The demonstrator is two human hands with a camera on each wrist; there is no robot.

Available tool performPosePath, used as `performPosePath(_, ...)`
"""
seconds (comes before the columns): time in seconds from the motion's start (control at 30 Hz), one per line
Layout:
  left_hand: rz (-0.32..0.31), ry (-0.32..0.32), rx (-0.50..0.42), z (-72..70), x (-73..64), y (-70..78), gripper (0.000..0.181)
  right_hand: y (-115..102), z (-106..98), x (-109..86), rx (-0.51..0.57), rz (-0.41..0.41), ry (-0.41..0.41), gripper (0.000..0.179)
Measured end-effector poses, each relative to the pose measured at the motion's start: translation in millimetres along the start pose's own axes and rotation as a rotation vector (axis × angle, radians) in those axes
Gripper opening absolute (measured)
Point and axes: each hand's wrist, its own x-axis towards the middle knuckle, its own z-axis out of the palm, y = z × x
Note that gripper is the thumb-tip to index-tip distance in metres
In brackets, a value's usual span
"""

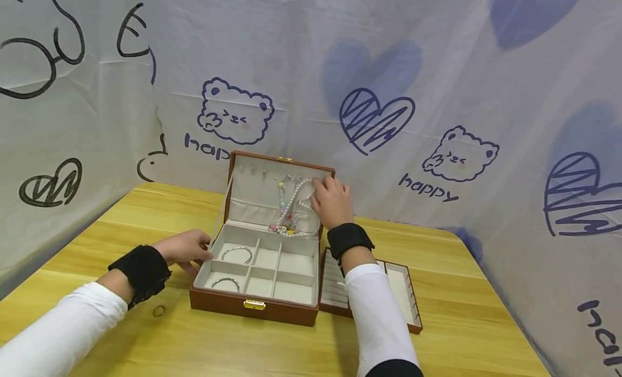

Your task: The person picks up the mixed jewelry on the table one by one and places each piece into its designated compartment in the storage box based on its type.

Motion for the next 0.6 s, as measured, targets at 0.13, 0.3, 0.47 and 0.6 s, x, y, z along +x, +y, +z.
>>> performPosePath(0.13, 0.012, -0.017, 0.006, 1.2, 6.0, 4.8, 0.034, 12, -6, -8.5, 0.024, -0.035, 0.021, 0.039)
performPosePath(0.3, 0.012, -0.019, 0.023, -1.2, 9.7, 4.8, 0.033, 28, -19, -20.0, 0.048, -0.022, 0.03, 0.034)
performPosePath(0.47, -0.011, 0.009, 0.099, -7.9, 8.8, 1.3, 0.035, 44, -36, -38.0, 0.068, 0.15, -0.164, 0.022)
performPosePath(0.6, -0.015, 0.014, 0.127, -12.9, 8.2, -0.5, 0.037, 54, -46, -59.5, 0.073, 0.306, -0.385, 0.021)
